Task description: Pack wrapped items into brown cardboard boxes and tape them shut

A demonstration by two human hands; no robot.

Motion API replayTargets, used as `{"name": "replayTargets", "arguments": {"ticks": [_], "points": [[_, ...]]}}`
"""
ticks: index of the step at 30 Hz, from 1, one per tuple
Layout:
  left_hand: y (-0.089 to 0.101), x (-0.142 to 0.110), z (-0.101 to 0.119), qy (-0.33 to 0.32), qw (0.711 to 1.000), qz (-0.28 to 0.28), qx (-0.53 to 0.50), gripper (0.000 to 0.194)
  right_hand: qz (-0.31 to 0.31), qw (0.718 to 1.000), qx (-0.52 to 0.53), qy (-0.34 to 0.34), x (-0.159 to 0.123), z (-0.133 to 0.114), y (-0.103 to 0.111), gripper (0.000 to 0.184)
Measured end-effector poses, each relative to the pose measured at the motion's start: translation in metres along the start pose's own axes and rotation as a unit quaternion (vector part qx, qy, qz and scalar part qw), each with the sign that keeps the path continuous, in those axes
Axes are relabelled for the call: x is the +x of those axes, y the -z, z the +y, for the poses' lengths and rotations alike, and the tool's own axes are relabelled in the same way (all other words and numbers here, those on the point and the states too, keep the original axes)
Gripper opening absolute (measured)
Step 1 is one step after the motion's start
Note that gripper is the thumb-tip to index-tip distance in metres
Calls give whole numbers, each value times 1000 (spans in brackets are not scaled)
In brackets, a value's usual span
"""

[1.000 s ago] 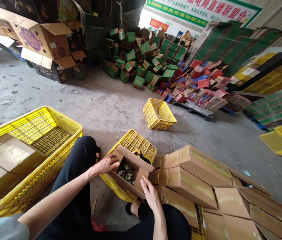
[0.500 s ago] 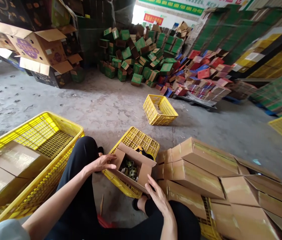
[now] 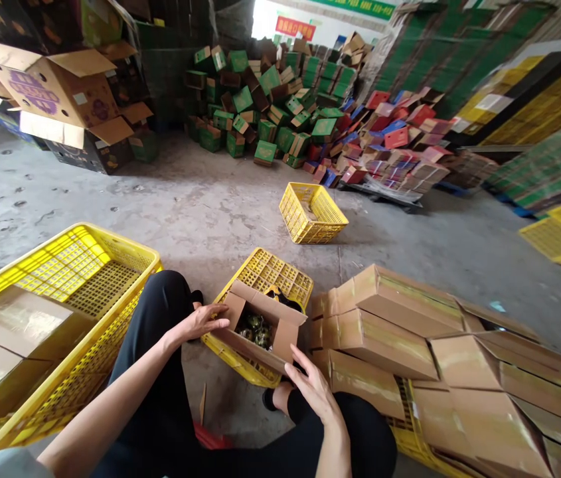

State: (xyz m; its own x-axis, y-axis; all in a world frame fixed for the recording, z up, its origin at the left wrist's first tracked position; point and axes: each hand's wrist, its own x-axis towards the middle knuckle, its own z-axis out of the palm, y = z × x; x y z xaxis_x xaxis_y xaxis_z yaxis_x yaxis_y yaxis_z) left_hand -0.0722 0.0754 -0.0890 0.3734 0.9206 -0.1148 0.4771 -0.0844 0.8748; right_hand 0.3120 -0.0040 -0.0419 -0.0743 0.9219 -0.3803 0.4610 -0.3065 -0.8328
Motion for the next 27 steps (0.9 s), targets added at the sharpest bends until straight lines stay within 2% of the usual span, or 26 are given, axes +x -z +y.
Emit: {"name": "replayTargets", "arguments": {"ticks": [12,17,27], "points": [[0,0,-5,-8,1000,20,-3,61,62,998,14,-13,19,9,-6,84],[-2,0,-7,39,997,58,-40,54,95,995,-9,-4,28,20,-7,76],[-5,9,-12,102,990,98,10,43,158,985,-63,10,43,39,-6,71]]}}
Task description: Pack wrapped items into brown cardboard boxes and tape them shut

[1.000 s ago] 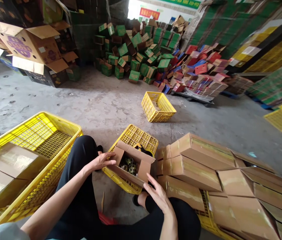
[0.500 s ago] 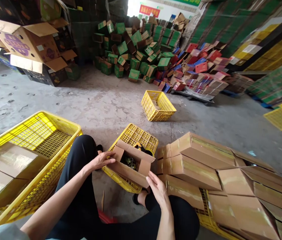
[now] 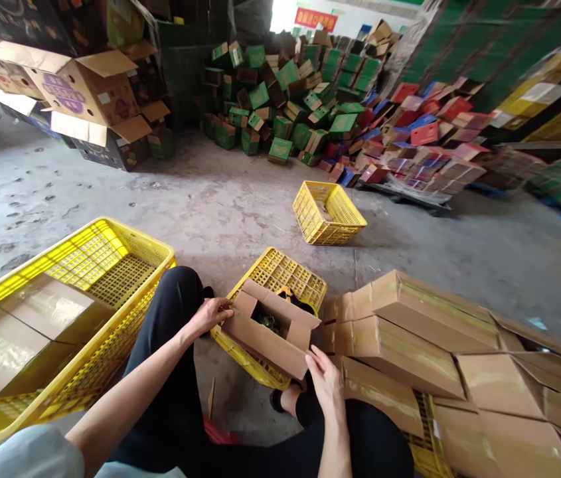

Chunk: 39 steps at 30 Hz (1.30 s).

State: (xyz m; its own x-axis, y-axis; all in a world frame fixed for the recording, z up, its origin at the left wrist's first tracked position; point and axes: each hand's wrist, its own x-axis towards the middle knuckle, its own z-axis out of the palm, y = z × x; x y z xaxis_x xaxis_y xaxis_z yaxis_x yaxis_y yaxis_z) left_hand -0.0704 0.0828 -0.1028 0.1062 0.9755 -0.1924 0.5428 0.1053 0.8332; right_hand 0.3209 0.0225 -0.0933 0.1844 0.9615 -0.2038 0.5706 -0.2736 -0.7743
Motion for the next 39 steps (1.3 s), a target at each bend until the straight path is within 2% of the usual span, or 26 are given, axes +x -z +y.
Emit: {"name": "replayTargets", "arguments": {"ticks": [4,8,11,21,26,31,35,37,39], "points": [[-3,2,-1,9,1000,-1,7,45,34,999,13,8,4,3,-6,67],[-5,3,-1,16,1000,0,21,44,77,996,-34,22,9,4,-10,62],[-7,4,-1,17,999,4,33,44,89,994,-60,32,11,6,-12,66],[-15,4,-2,-6,998,22,64,38,74,994,-84,11,19,13,-21,64],[-15,4,-2,-22,997,24,72,49,72,995,-63,9,24,10,-23,79],[-16,5,-2,-27,996,23,83,53,12,998,-33,-44,35,4,-18,98],[-19,7,0,-25,998,39,41,56,-5,999,-20,-47,41,0,-15,100],[-20,8,5,-17,998,51,-12,57,-2,999,-16,-47,42,0,-16,99],[-19,10,15,22,994,54,-92,56,2,999,-13,-44,42,1,-16,98]]}}
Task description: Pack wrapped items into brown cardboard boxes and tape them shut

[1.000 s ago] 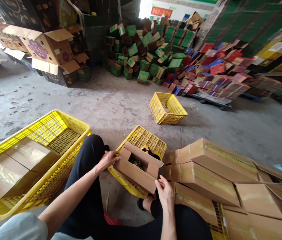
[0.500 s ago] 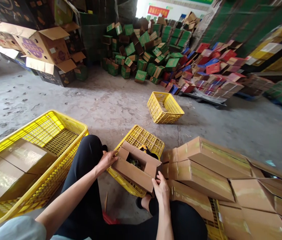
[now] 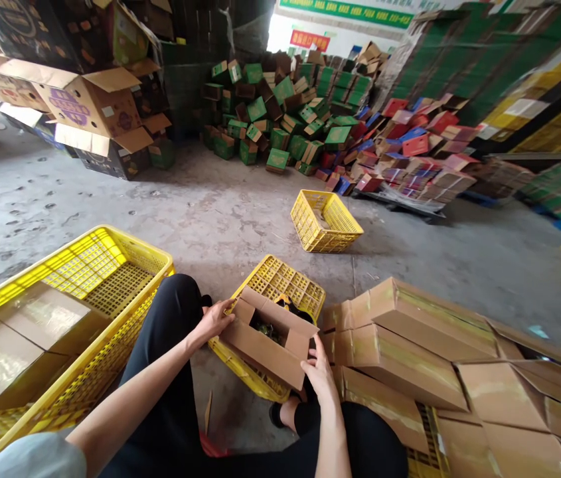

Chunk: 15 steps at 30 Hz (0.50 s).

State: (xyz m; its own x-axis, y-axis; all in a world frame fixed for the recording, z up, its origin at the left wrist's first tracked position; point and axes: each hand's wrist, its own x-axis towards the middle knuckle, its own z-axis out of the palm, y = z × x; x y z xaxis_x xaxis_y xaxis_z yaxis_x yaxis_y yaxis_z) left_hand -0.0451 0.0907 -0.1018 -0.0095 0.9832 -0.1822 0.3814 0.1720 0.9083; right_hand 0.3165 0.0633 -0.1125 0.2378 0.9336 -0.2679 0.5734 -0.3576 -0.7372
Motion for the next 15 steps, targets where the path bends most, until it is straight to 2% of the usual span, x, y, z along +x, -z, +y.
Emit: {"name": "replayTargets", "arguments": {"ticks": [2,4,9,15], "points": [[1,3,14,65,994,-4,-90,56,5,1000,5,10,0,2,0,96],[3,6,27,101,983,-8,-154,55,10,1000,8,20,0,4,0,93],[9,11,48,107,977,-4,-183,60,10,999,19,33,1,8,2,87],[12,8,50,102,977,-15,-189,62,25,999,7,37,-1,8,2,78]]}}
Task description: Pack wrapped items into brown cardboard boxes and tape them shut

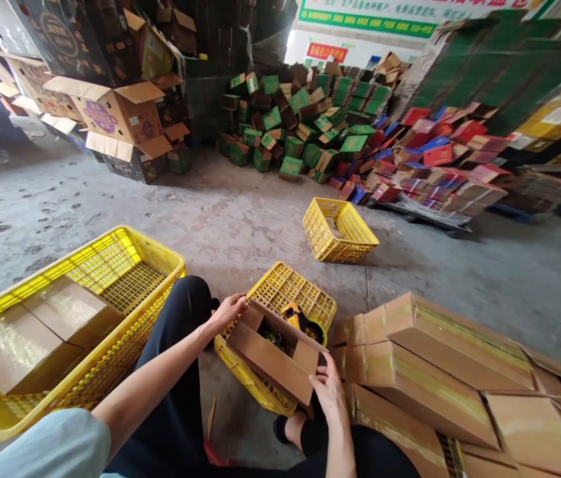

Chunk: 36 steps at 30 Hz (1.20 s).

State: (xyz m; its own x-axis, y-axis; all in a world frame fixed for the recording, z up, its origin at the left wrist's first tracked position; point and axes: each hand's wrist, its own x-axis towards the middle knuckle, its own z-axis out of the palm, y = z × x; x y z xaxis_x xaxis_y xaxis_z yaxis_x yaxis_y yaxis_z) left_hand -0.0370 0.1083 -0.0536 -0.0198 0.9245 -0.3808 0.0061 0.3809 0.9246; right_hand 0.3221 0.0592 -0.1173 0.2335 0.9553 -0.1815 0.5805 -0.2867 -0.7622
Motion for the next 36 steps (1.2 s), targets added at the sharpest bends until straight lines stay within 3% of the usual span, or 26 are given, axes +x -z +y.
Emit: {"name": "replayTargets", "arguments": {"ticks": [5,12,17,26,36], "points": [[2,1,-6,-16,999,-37,0,64,0,1000,9,19,-4,-1,1,72],[4,1,-17,-34,999,-26,23,64,18,998,-16,53,-10,-4,3,63],[6,0,-23,-40,998,-26,51,60,20,997,-38,68,-16,-8,2,67],[6,-4,-27,-62,992,-30,107,62,7,997,-35,66,-18,-11,3,76],[4,-10,-13,-78,975,-3,207,50,-15,999,-40,5,-25,-30,8,82]]}}
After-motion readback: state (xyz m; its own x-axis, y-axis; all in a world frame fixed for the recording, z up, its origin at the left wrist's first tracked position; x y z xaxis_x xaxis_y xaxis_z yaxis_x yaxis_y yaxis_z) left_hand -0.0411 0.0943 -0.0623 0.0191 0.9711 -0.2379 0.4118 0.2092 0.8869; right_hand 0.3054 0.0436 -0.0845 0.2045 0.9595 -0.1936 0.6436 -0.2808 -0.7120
